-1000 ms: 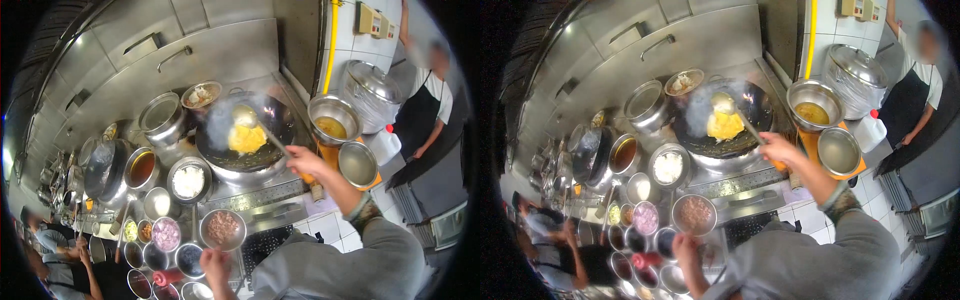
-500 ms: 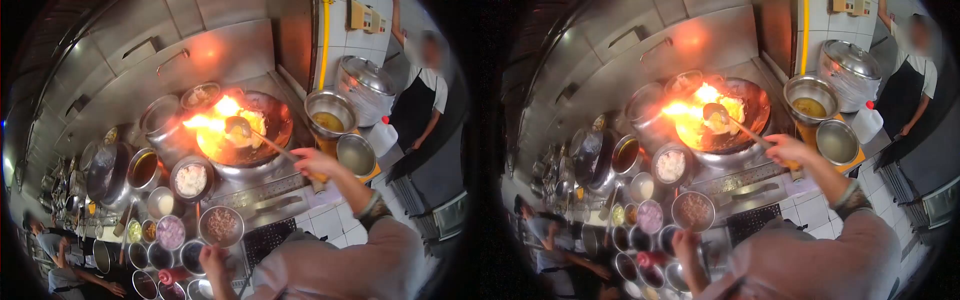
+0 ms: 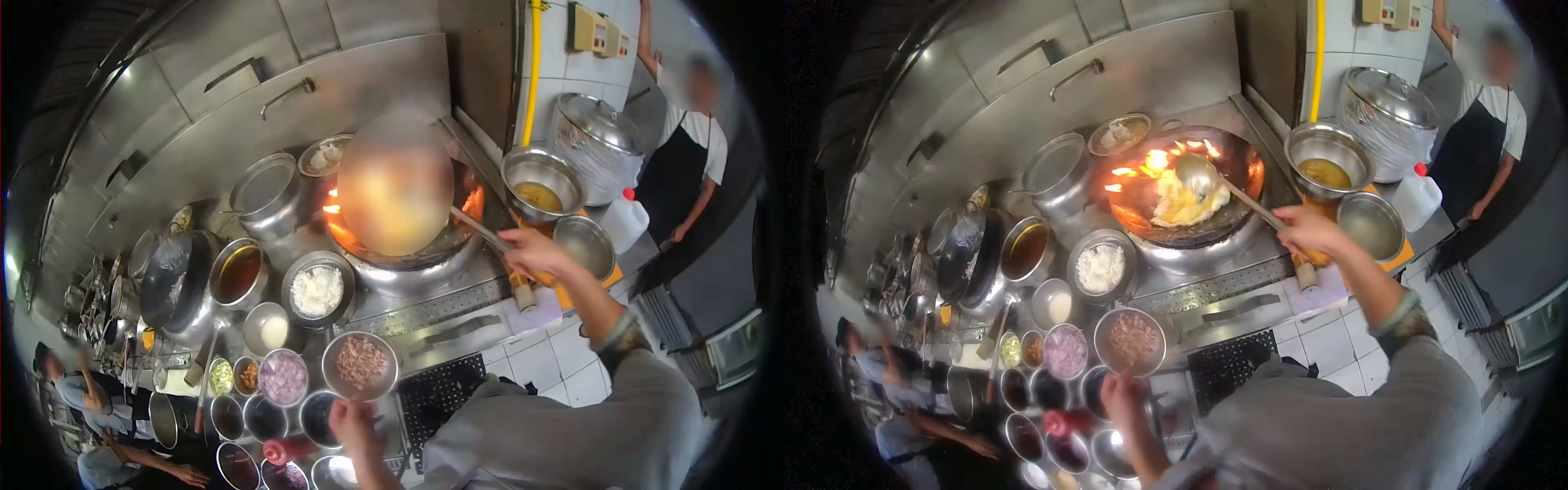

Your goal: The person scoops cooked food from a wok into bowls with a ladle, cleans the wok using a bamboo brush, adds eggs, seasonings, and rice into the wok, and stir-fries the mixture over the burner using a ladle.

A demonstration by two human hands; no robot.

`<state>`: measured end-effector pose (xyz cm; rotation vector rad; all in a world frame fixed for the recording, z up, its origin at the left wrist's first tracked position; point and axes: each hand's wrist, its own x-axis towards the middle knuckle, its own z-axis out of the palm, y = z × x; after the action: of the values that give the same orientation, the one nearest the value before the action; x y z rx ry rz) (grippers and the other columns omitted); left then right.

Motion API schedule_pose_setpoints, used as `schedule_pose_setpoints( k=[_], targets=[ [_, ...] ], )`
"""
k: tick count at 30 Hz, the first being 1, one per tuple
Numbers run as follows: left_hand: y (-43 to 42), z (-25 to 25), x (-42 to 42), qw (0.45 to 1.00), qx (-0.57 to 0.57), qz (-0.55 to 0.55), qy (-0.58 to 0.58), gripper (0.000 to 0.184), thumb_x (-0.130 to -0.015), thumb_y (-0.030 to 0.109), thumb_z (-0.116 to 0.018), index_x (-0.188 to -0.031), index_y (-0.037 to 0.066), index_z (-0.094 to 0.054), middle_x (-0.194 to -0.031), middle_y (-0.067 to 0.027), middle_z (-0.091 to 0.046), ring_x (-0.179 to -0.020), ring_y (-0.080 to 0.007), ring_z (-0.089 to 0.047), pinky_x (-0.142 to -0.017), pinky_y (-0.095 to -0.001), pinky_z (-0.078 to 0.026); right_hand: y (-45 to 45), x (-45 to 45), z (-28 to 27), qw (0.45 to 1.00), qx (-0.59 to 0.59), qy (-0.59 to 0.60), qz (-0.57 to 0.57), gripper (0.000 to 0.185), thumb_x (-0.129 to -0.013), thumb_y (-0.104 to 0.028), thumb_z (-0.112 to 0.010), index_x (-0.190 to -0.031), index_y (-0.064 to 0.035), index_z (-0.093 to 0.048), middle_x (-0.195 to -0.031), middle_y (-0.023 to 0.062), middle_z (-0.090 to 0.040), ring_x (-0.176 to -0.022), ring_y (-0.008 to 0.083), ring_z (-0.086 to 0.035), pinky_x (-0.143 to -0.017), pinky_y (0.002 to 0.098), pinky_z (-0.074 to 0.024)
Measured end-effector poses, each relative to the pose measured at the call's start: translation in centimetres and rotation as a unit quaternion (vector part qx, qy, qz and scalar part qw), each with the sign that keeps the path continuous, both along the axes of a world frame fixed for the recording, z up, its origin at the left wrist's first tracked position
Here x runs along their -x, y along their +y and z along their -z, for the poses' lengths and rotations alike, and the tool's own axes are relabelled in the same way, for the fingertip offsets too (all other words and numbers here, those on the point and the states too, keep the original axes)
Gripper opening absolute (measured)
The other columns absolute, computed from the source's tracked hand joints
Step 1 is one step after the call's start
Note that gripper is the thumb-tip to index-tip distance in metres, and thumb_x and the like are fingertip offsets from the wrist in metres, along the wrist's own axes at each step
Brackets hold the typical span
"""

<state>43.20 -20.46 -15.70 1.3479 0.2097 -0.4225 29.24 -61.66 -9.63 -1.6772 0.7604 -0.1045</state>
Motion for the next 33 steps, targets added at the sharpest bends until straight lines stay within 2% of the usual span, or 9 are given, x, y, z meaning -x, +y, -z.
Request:
schedule_pose_setpoints(
  k=[2,8,12,17,18,20,21,28,33],
  targets=[
    [-1.7,0.5,-1.5,0.999,-0.023,0.023,-0.041,0.016,-0.086,0.009,-0.063,-0.075,0.004,-0.052,-0.067,-0.0051,-0.056,-0.059,-0.0132,-0.055,-0.055,-0.0245,-0.046,0.8,-5.0,2.8,0.996,0.069,-0.048,0.032,0.046,-0.077,-0.006,-0.056,-0.122,0.0009,-0.053,-0.066,0.0036,-0.057,-0.052,0.0126,-0.055,-0.049,0.0268,-0.0435],
    [-5.8,-1.7,-3.8,0.997,-0.023,0.0,-0.08,0.017,-0.089,0.009,-0.06,-0.075,0.003,-0.053,-0.067,-0.0044,-0.056,-0.061,-0.0137,-0.058,-0.061,-0.0262,-0.051,-1.5,0.8,-1.2,0.997,-0.063,0.017,-0.031,0.056,-0.08,-0.005,-0.056,-0.135,-0.0035,-0.046,-0.067,0.0042,-0.058,-0.051,0.0104,-0.054,-0.048,0.0284,-0.0451],
    [-9.8,-0.5,-8.8,0.989,-0.039,0.034,-0.14,0.015,-0.089,0.007,-0.061,-0.076,0.002,-0.054,-0.07,-0.0068,-0.061,-0.06,-0.0149,-0.06,-0.058,-0.0261,-0.052,-3.9,-2.3,2.2,0.995,0.093,0.005,-0.025,0.059,-0.082,-0.008,-0.055,-0.139,-0.0022,-0.042,-0.074,0.0072,-0.062,-0.054,0.0133,-0.058,-0.051,0.0297,-0.0482],
    [-18.4,-3.2,-13.3,0.953,-0.205,0.072,-0.211,0.018,-0.088,0.01,-0.063,-0.079,-0.005,-0.061,-0.071,-0.012,-0.065,-0.061,-0.0149,-0.063,-0.054,-0.0259,-0.052,-6.7,2.7,0.7,0.994,-0.016,0.023,-0.11,0.06,-0.083,-0.004,-0.055,-0.141,-0.0062,-0.041,-0.075,0.0093,-0.062,-0.054,0.0174,-0.057,-0.053,0.032,-0.0463],
    [-20.6,-3.9,-14.0,0.923,-0.272,0.076,-0.26,0.019,-0.087,0.011,-0.063,-0.077,-0.005,-0.062,-0.07,-0.0138,-0.065,-0.061,-0.0184,-0.064,-0.055,-0.0295,-0.051,-6.9,3.8,-0.1,0.993,-0.017,0.024,-0.117,0.06,-0.083,-0.004,-0.055,-0.141,-0.0062,-0.041,-0.075,0.0093,-0.062,-0.054,0.0174,-0.057,-0.053,0.032,-0.0463],
    [-22.9,-0.1,-18.3,0.783,-0.415,0.059,-0.46,0.017,-0.081,0.013,-0.065,-0.078,-0.004,-0.064,-0.071,-0.0207,-0.065,-0.065,-0.0342,-0.064,-0.061,-0.0409,-0.05,-6.7,5.8,-0.9,0.913,0.382,0.035,-0.135,0.059,-0.08,-0.005,-0.055,-0.139,-0.0105,-0.044,-0.079,0.0172,-0.063,-0.061,0.0303,-0.06,-0.061,0.0395,-0.0484],
    [-25.1,-0.5,-18.8,0.814,-0.379,0.065,-0.435,0.016,-0.078,0.014,-0.065,-0.079,-0.001,-0.066,-0.075,-0.0232,-0.065,-0.07,-0.0444,-0.06,-0.064,-0.046,-0.048,-7.0,6.5,-1.5,0.914,0.379,0.032,-0.14,0.059,-0.08,-0.005,-0.055,-0.139,-0.0105,-0.044,-0.079,0.0172,-0.063,-0.061,0.0303,-0.06,-0.061,0.0395,-0.0484],
    [-35.6,1.9,-20.3,0.578,-0.481,0.162,-0.64,0.027,-0.09,0.012,-0.043,-0.112,0.001,-0.051,-0.09,-0.0234,-0.065,-0.079,-0.0414,-0.065,-0.069,-0.0505,-0.052,-7.6,7.2,-3.3,0.92,0.368,0.047,-0.122,0.058,-0.081,-0.007,-0.054,-0.138,-0.0137,-0.045,-0.082,0.021,-0.062,-0.076,0.0386,-0.06,-0.071,0.0452,-0.0474],
    [-36.3,0.2,-19.9,0.584,-0.544,0.143,-0.586,0.024,-0.087,0.01,-0.046,-0.107,0.0,-0.054,-0.084,-0.0235,-0.066,-0.078,-0.0404,-0.066,-0.069,-0.0509,-0.053,-8.2,5.8,-1.1,0.945,0.304,-0.015,-0.115,0.06,-0.082,-0.007,-0.057,-0.14,-0.0068,-0.041,-0.077,0.0153,-0.062,-0.06,0.0287,-0.06,-0.059,0.0396,-0.0478]
  ],
)
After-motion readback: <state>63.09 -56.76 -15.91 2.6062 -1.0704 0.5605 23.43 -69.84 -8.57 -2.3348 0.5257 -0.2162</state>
